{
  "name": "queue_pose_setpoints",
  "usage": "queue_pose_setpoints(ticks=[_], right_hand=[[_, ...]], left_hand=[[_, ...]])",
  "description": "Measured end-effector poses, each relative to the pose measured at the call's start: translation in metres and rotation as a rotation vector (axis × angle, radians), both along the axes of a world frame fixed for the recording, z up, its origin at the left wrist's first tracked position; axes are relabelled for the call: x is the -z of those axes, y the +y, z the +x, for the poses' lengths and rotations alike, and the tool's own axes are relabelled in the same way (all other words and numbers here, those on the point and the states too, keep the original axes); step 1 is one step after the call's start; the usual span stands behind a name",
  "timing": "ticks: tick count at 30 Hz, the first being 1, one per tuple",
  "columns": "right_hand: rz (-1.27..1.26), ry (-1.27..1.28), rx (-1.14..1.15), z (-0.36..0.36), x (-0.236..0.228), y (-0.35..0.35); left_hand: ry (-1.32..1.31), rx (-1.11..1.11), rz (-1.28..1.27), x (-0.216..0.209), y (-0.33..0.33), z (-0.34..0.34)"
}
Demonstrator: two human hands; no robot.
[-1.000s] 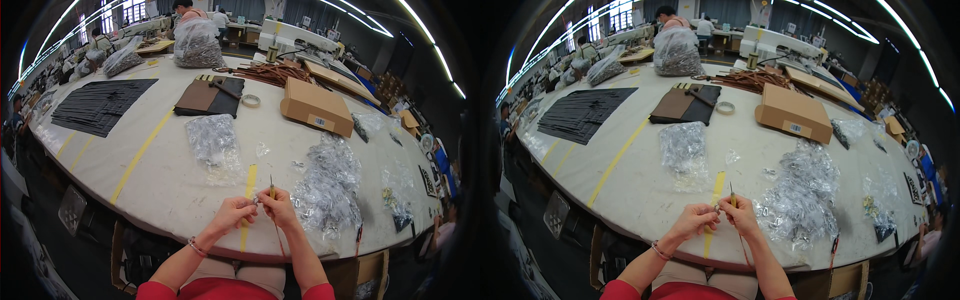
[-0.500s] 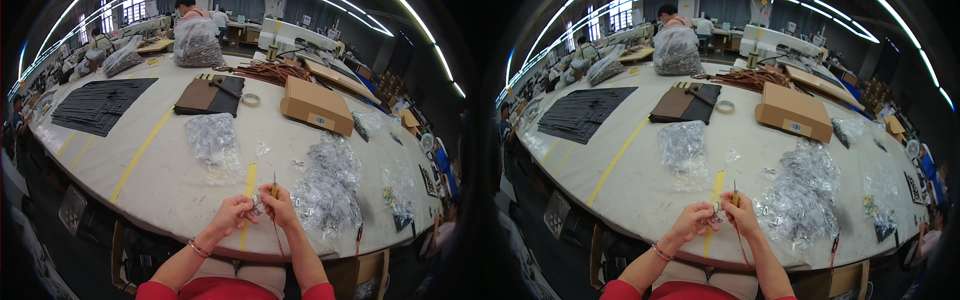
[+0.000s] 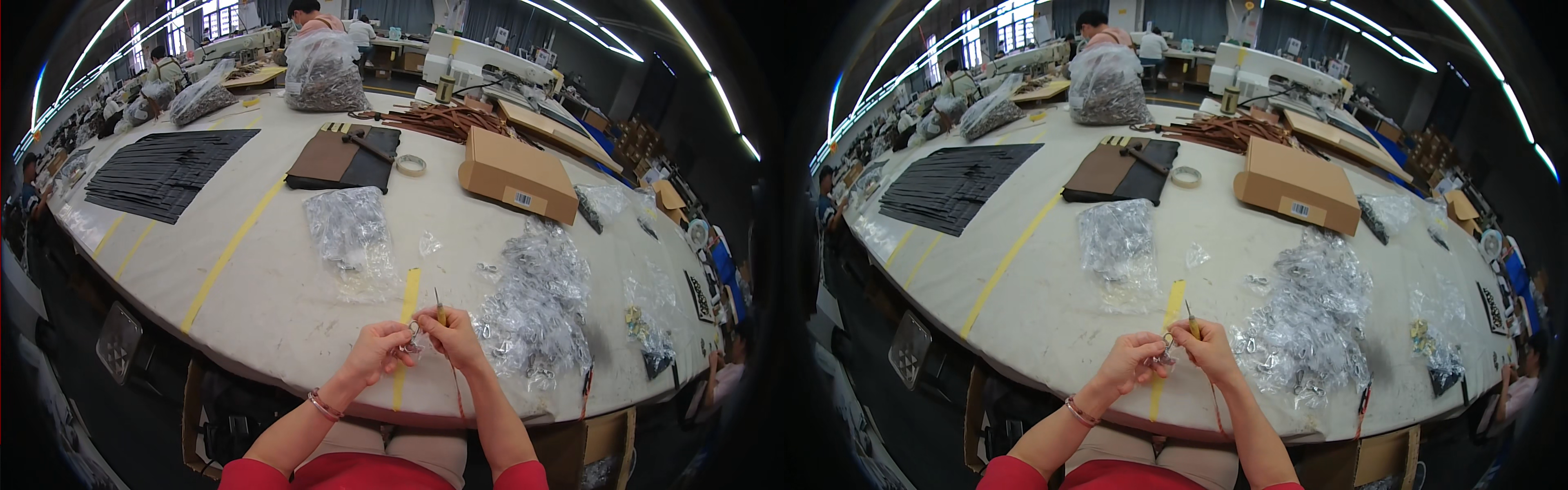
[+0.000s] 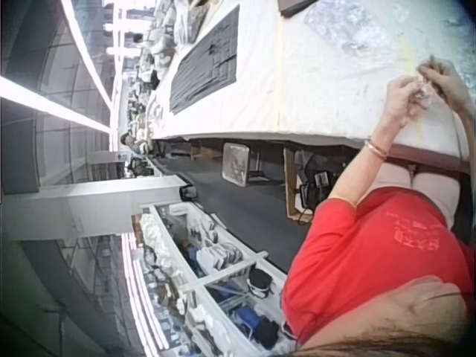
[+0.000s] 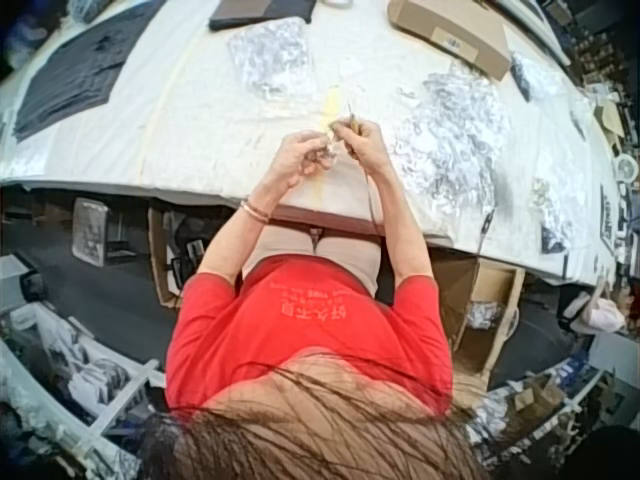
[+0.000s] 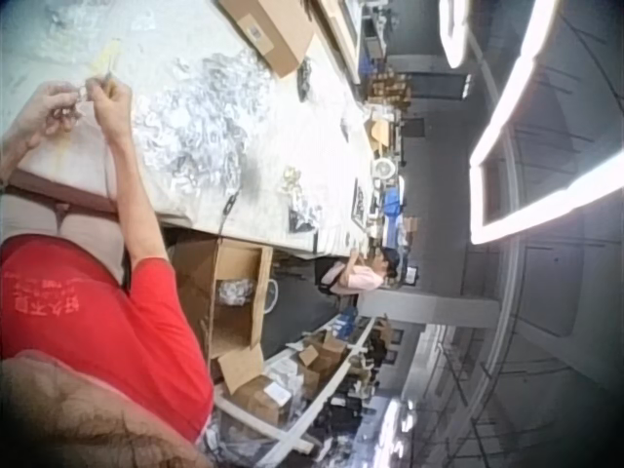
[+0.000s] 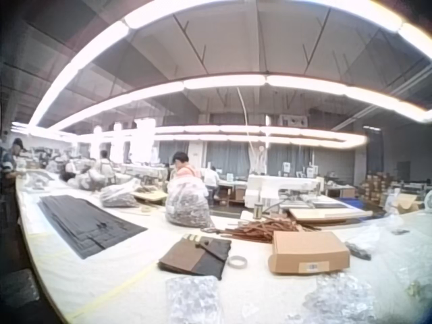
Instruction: The person sorts and assembles small metal hardware pieces into plastic bags by hand.
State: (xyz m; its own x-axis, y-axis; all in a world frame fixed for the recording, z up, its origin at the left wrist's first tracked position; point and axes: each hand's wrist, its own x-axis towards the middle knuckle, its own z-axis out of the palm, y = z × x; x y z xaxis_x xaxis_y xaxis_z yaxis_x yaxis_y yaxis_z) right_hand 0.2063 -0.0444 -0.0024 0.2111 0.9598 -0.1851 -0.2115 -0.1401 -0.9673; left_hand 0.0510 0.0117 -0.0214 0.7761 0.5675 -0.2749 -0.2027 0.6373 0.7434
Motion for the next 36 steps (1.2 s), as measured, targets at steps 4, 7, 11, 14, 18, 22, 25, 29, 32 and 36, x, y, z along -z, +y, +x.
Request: queue_pose_setpoints(ticks=[4, 7, 11, 14, 18, 22, 25, 29, 32, 36], right_hand=[[0.098, -0.500, -0.050, -0.010, -0.011, 0.003], [0.071, -0.561, -0.082, -0.008, -0.008, 0.004], [-0.008, -0.274, -0.114, -0.007, -0.026, 0.002], [-0.039, -0.200, -0.159, -0.009, -0.029, 0.002], [0.051, -0.240, -0.174, -0.009, -0.019, 0.002], [0.164, -0.400, -0.082, -0.011, -0.008, 0.003], [0.190, -0.561, -0.047, -0.012, -0.006, 0.002], [0.223, -0.812, -0.028, -0.024, -0.019, -0.001], [0.453, -0.899, 0.071, -0.027, -0.012, -0.002], [0.536, -1.083, -0.093, -0.023, -0.017, -0.014]], left_hand=[[0.194, -0.178, 0.500, 0.009, -0.006, 0.005], [0.256, -0.274, 0.813, 0.008, -0.010, 0.008], [0.118, -0.111, 0.314, -0.011, -0.005, -0.002], [0.089, 0.047, 0.220, -0.006, 0.001, -0.007], [0.120, 0.064, 0.200, -0.009, 0.000, -0.008], [0.127, 0.050, 0.190, -0.009, 0.000, -0.006], [0.142, 0.026, 0.228, -0.005, -0.001, -0.003], [0.349, -0.067, 0.494, -0.006, -0.006, -0.004], [0.362, -0.143, 0.791, -0.004, -0.007, -0.003], [0.360, -0.169, 0.888, -0.007, -0.006, -0.006]])
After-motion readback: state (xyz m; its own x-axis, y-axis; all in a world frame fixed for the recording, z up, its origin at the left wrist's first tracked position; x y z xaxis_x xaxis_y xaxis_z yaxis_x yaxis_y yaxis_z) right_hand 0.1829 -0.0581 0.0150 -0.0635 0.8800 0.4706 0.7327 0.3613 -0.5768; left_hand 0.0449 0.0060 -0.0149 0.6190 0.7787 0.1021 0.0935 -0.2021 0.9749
